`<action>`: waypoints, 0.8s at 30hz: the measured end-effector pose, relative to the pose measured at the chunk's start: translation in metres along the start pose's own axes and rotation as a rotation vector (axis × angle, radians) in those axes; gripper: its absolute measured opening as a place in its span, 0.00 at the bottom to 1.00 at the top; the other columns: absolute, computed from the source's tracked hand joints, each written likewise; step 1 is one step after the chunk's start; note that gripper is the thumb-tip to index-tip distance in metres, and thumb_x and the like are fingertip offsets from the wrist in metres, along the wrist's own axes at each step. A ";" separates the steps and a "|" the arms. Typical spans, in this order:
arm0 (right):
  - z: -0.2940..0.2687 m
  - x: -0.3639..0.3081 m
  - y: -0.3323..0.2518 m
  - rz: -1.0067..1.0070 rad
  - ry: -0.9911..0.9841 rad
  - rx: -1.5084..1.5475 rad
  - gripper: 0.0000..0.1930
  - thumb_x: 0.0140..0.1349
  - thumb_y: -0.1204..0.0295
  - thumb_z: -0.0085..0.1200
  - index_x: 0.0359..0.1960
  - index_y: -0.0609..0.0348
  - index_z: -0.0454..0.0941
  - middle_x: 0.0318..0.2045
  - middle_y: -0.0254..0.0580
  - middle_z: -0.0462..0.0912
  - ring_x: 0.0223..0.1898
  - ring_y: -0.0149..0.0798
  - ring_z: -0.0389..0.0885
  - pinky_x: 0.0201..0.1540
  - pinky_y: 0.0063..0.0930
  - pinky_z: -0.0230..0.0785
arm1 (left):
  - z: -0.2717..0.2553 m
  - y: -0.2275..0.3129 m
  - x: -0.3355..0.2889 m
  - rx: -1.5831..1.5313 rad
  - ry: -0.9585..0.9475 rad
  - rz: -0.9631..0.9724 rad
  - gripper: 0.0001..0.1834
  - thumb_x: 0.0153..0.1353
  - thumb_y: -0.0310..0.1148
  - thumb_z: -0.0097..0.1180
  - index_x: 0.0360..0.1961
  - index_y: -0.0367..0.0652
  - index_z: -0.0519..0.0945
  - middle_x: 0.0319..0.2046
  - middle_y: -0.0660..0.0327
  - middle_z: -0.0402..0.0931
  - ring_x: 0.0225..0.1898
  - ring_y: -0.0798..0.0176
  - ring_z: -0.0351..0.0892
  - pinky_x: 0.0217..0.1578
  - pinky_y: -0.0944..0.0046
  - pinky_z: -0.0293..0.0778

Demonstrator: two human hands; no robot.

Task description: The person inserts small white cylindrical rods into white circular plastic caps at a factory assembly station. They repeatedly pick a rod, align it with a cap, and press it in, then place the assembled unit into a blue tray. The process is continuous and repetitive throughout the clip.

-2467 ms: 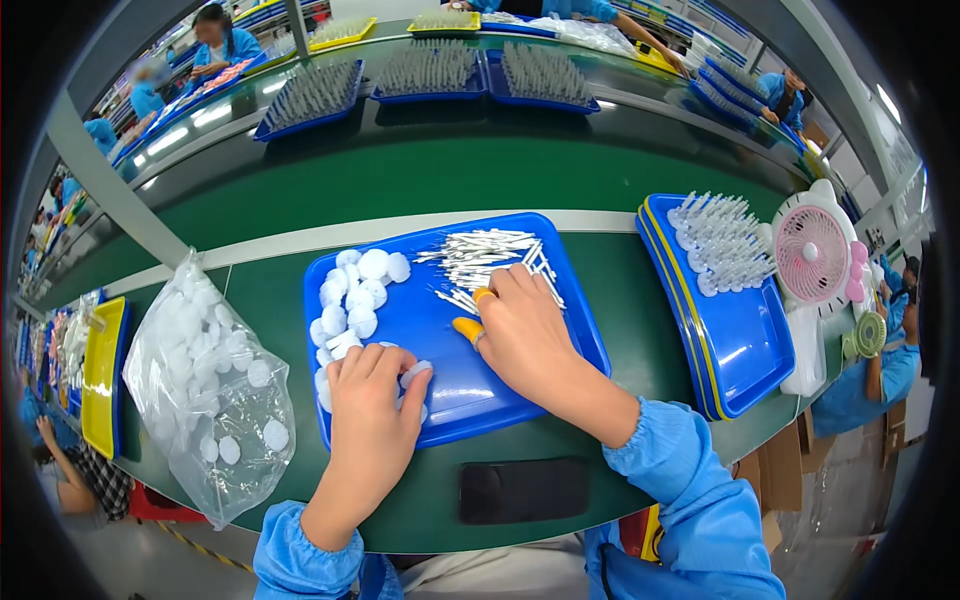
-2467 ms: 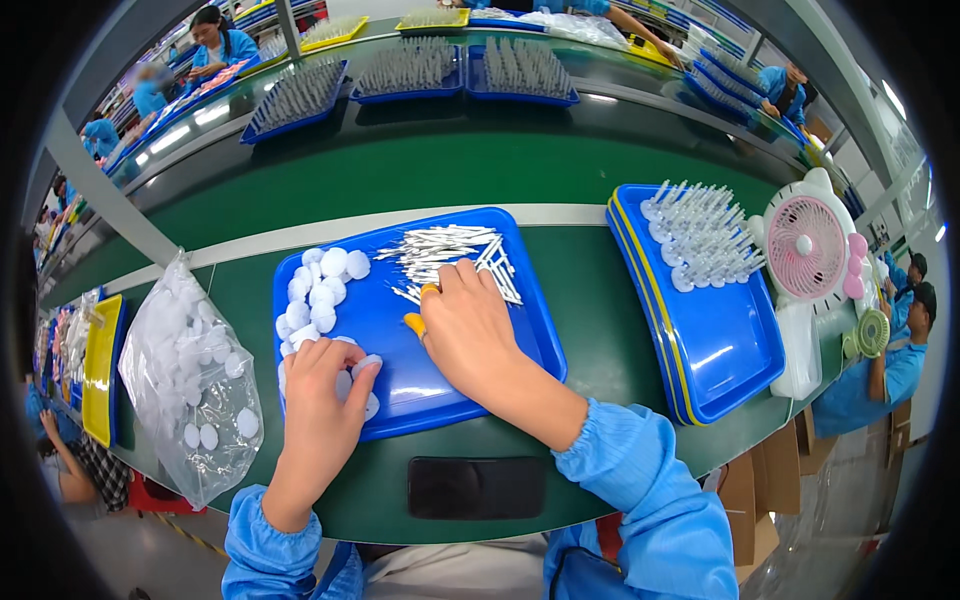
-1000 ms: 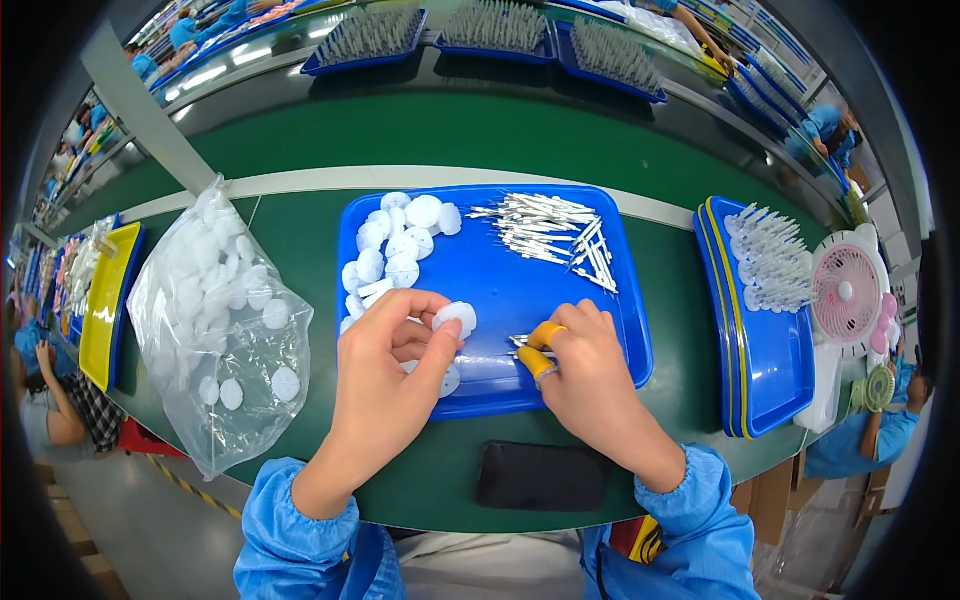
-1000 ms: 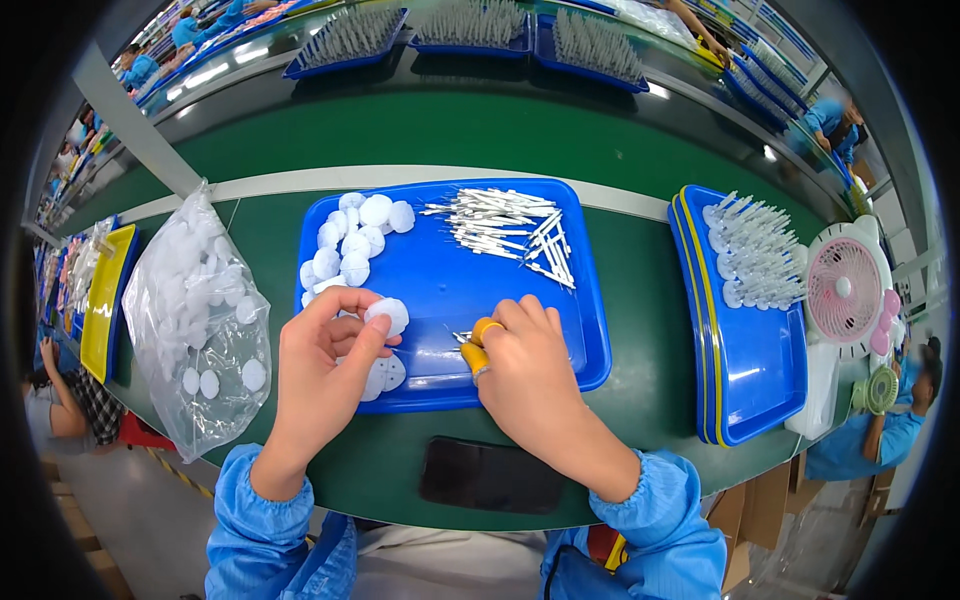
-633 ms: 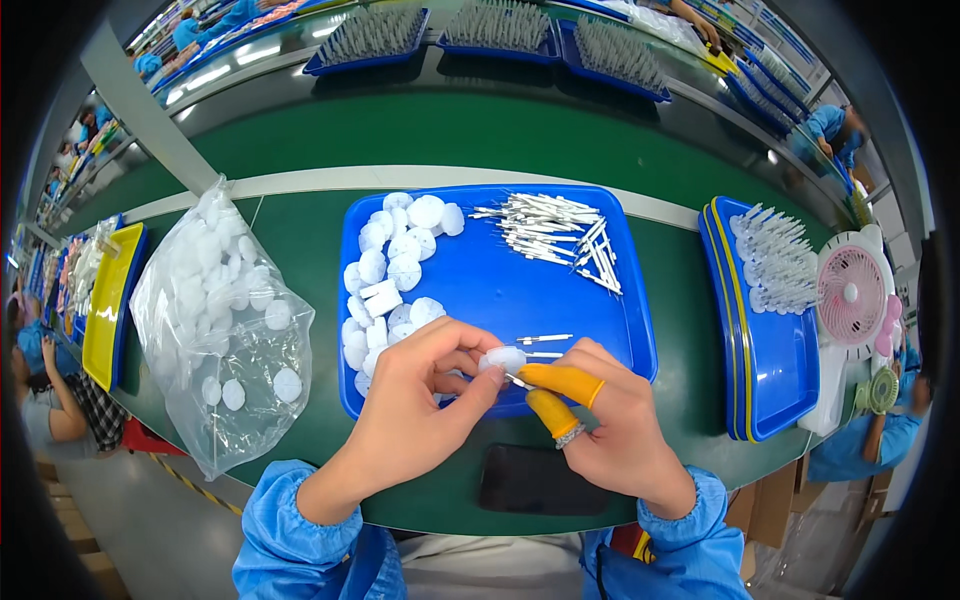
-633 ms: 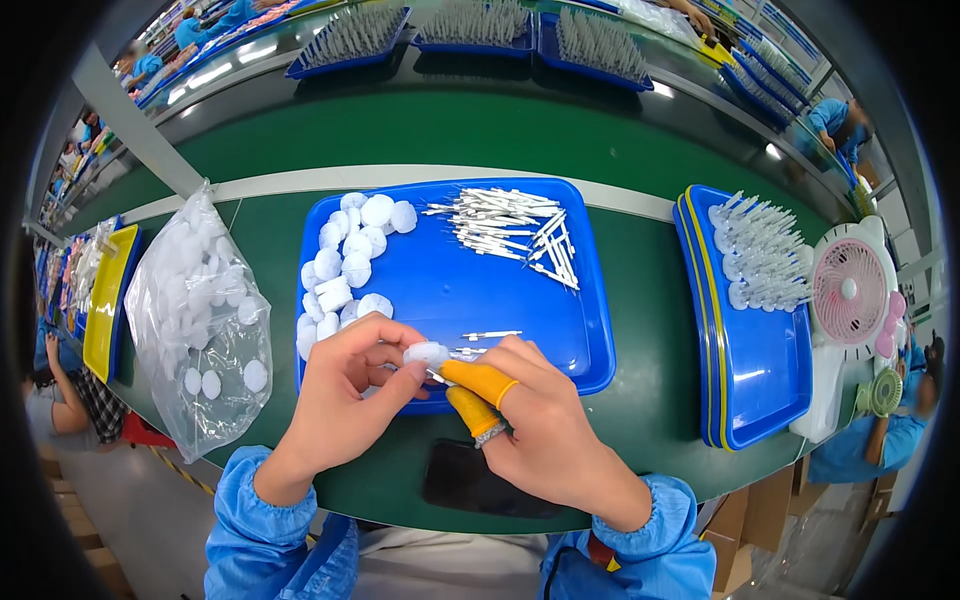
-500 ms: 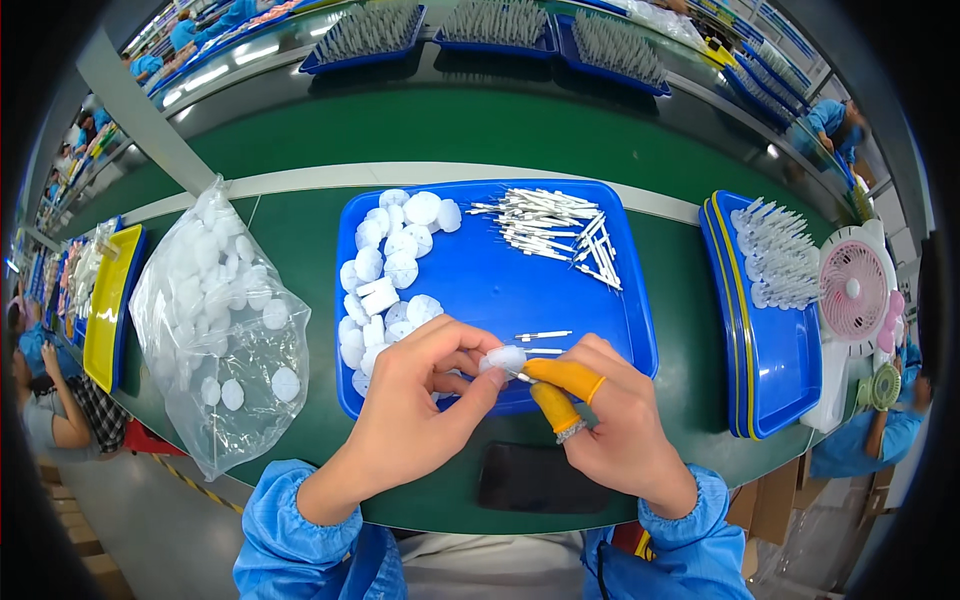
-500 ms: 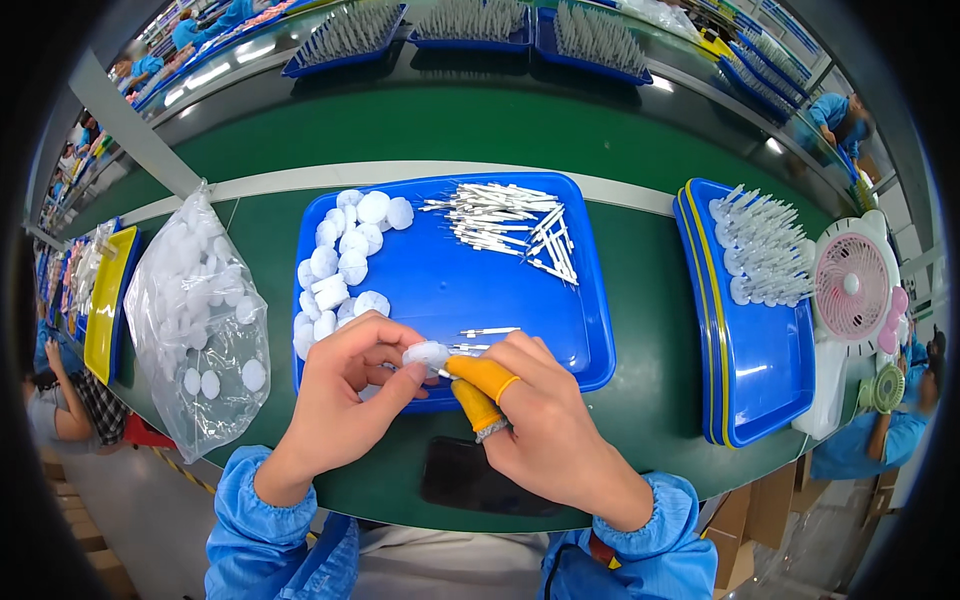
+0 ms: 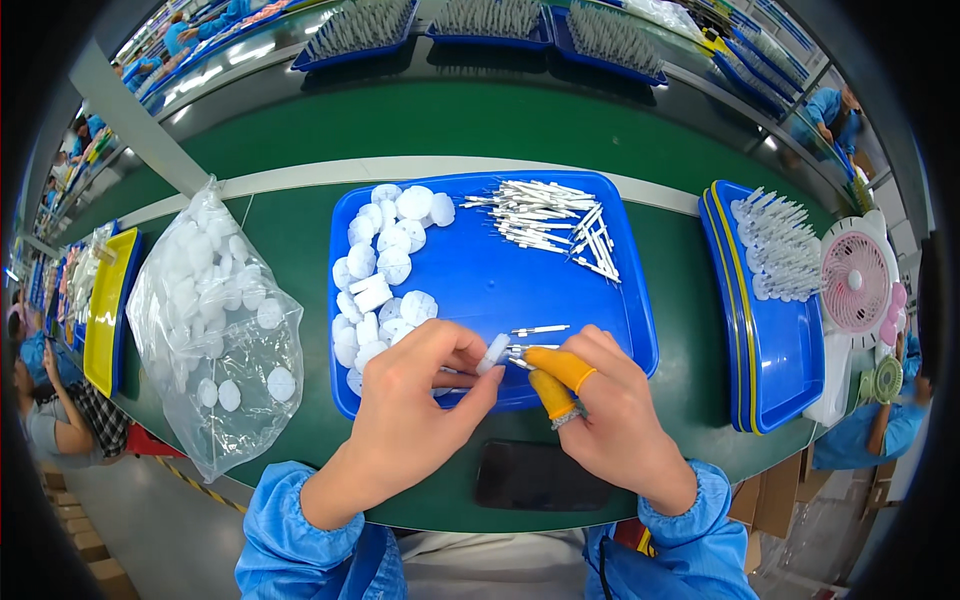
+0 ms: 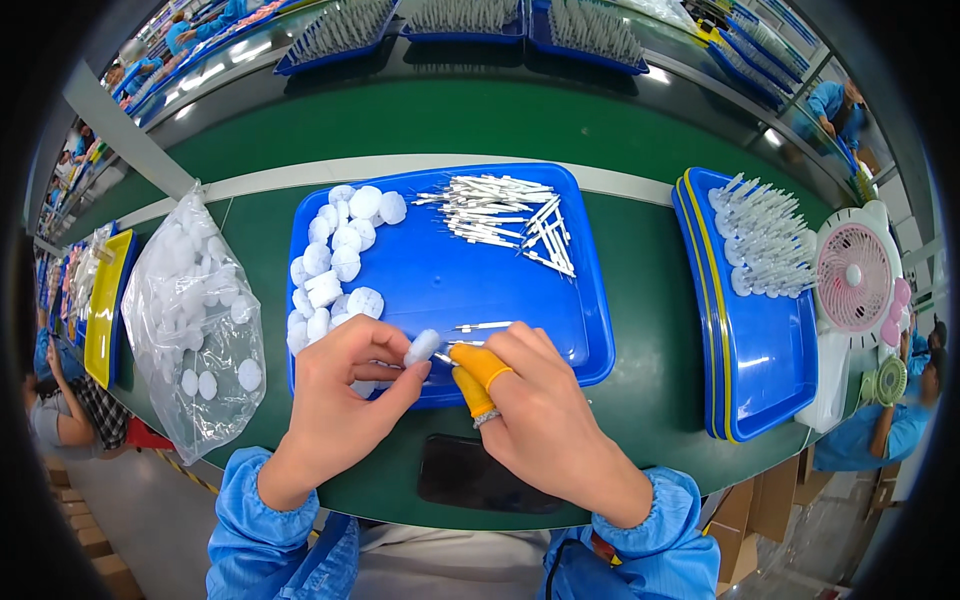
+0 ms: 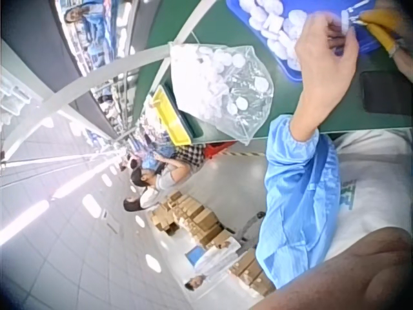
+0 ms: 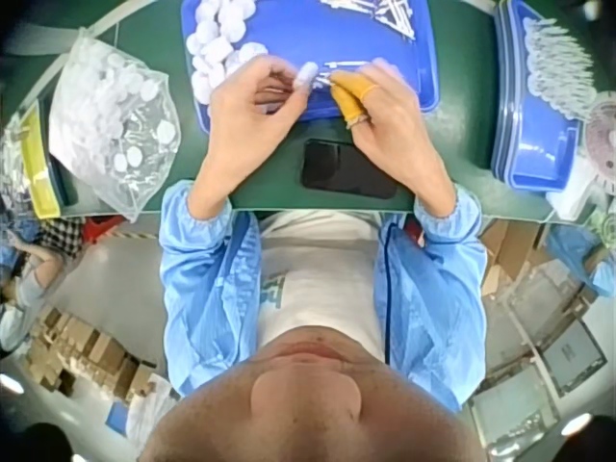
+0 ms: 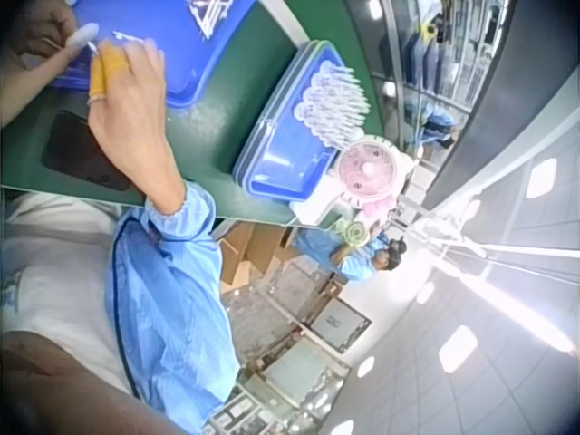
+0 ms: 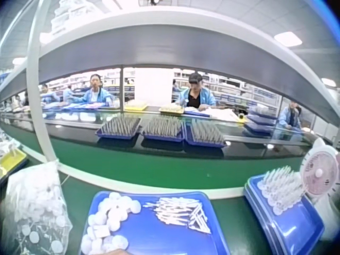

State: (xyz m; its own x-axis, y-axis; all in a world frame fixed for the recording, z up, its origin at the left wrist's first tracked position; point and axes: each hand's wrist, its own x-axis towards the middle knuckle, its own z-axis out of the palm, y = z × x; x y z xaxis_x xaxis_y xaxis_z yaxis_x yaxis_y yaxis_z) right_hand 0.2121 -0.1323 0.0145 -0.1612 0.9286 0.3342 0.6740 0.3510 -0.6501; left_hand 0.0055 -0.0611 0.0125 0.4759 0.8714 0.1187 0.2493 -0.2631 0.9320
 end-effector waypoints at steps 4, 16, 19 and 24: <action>0.009 0.000 -0.002 -0.022 0.011 0.019 0.18 0.38 0.88 0.63 0.37 0.77 0.84 0.39 0.51 0.80 0.40 0.54 0.77 0.42 0.45 0.70 | 0.007 -0.003 -0.002 0.088 0.036 0.122 0.09 0.61 0.18 0.68 0.42 0.33 0.82 0.37 0.55 0.82 0.36 0.59 0.90 0.39 0.61 0.90; 0.028 -0.004 -0.012 0.049 0.184 0.058 0.17 0.38 0.89 0.61 0.36 0.72 0.86 0.30 0.49 0.81 0.33 0.53 0.77 0.34 0.45 0.71 | 0.014 0.001 -0.013 0.258 0.050 0.155 0.11 0.58 0.15 0.66 0.42 0.31 0.82 0.36 0.53 0.79 0.35 0.57 0.88 0.37 0.62 0.91; 0.027 0.000 -0.012 0.117 0.152 0.086 0.16 0.43 0.88 0.61 0.38 0.70 0.87 0.29 0.49 0.80 0.33 0.53 0.78 0.34 0.45 0.71 | 0.015 0.000 -0.014 0.262 0.050 0.135 0.11 0.60 0.14 0.65 0.44 0.31 0.82 0.38 0.52 0.79 0.36 0.56 0.88 0.39 0.61 0.91; -0.003 0.016 0.006 0.143 0.018 -0.069 0.13 0.54 0.85 0.66 0.42 0.68 0.90 0.34 0.47 0.82 0.39 0.51 0.78 0.43 0.42 0.71 | 0.008 0.001 -0.003 0.253 0.173 0.143 0.09 0.65 0.15 0.64 0.46 0.32 0.83 0.41 0.54 0.81 0.40 0.57 0.90 0.41 0.60 0.92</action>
State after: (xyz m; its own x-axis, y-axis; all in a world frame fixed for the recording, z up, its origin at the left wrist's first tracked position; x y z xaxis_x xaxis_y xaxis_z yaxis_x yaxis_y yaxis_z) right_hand 0.2157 -0.1153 0.0181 -0.0474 0.9661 0.2537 0.7374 0.2052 -0.6436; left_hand 0.0112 -0.0669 0.0105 0.3760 0.8700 0.3190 0.4017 -0.4633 0.7899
